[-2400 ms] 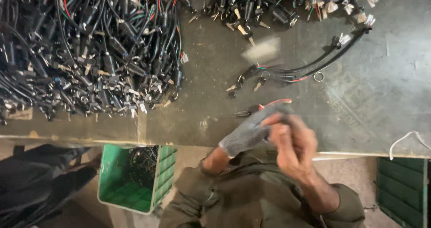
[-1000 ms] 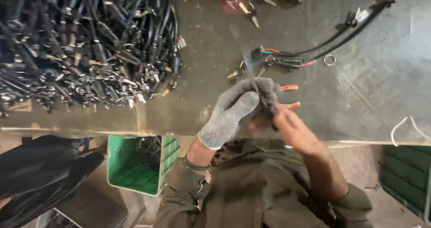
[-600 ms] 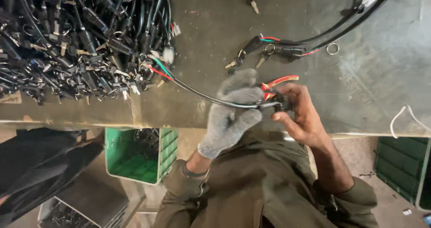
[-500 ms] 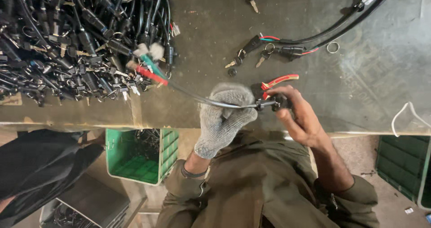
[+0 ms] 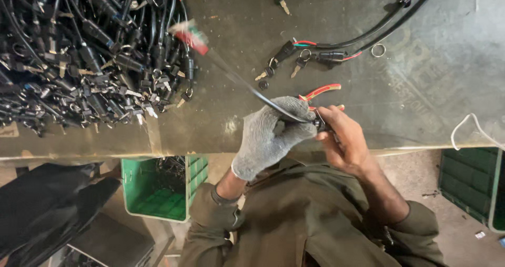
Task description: The person repeatedly picks up black wires with exposed ends and white connectors, then uses red-handled pliers to crimp the connector onto the wire. Finished units are placed on a metal table alongside many similar completed harnesses.
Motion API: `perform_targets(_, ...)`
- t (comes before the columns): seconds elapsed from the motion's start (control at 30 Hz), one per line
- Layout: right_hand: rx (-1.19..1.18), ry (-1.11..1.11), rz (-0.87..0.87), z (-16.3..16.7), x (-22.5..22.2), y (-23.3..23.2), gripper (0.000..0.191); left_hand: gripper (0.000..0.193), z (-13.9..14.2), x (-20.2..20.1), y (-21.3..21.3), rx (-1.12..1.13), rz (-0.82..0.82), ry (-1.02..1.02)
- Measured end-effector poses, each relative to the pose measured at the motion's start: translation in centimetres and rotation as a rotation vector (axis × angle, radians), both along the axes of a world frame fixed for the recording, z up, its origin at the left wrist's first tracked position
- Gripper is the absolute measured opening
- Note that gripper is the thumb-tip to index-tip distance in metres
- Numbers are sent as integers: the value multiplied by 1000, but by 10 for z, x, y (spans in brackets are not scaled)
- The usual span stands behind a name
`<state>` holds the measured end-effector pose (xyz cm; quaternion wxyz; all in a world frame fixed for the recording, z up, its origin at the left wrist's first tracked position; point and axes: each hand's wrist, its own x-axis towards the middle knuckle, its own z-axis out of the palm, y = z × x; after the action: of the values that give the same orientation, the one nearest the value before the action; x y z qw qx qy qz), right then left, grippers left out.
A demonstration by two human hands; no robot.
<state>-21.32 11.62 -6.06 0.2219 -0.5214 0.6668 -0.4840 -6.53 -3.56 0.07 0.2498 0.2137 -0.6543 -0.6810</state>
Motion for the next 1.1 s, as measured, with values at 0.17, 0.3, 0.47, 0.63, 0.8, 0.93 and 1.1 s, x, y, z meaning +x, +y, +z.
perform_targets(0.17, -71, -197, 38, -8, 11, -2, 43, 27, -2, 6, -3, -56, -83, -74)
perform_targets(0.3, 47, -149, 29, -5, 11, -5, 43, 34, 2, 8, -4, -175, -4, -136)
perform_targets(0.47, 89, -225, -40, 4, 12, -7, 42, 41, 0, -3, -5, -277, 55, -81)
perform_targets(0.63, -15, -333, 27, 6, 13, -5, 43, 49, -4, 2, 7, -420, 59, -115)
perform_targets(0.8, 189, -662, 27, -9, 3, -6, 35, 46, -3, 4, 14, -597, 113, -86)
perform_targets(0.93, 164, -843, 80, -23, 3, -7, 25, 46, -3, 1, -2, -522, -20, -34)
perform_targets(1.1, 126, -804, 51, -32, 9, -6, 25, 45, -11, 3, -10, -448, -238, 22)
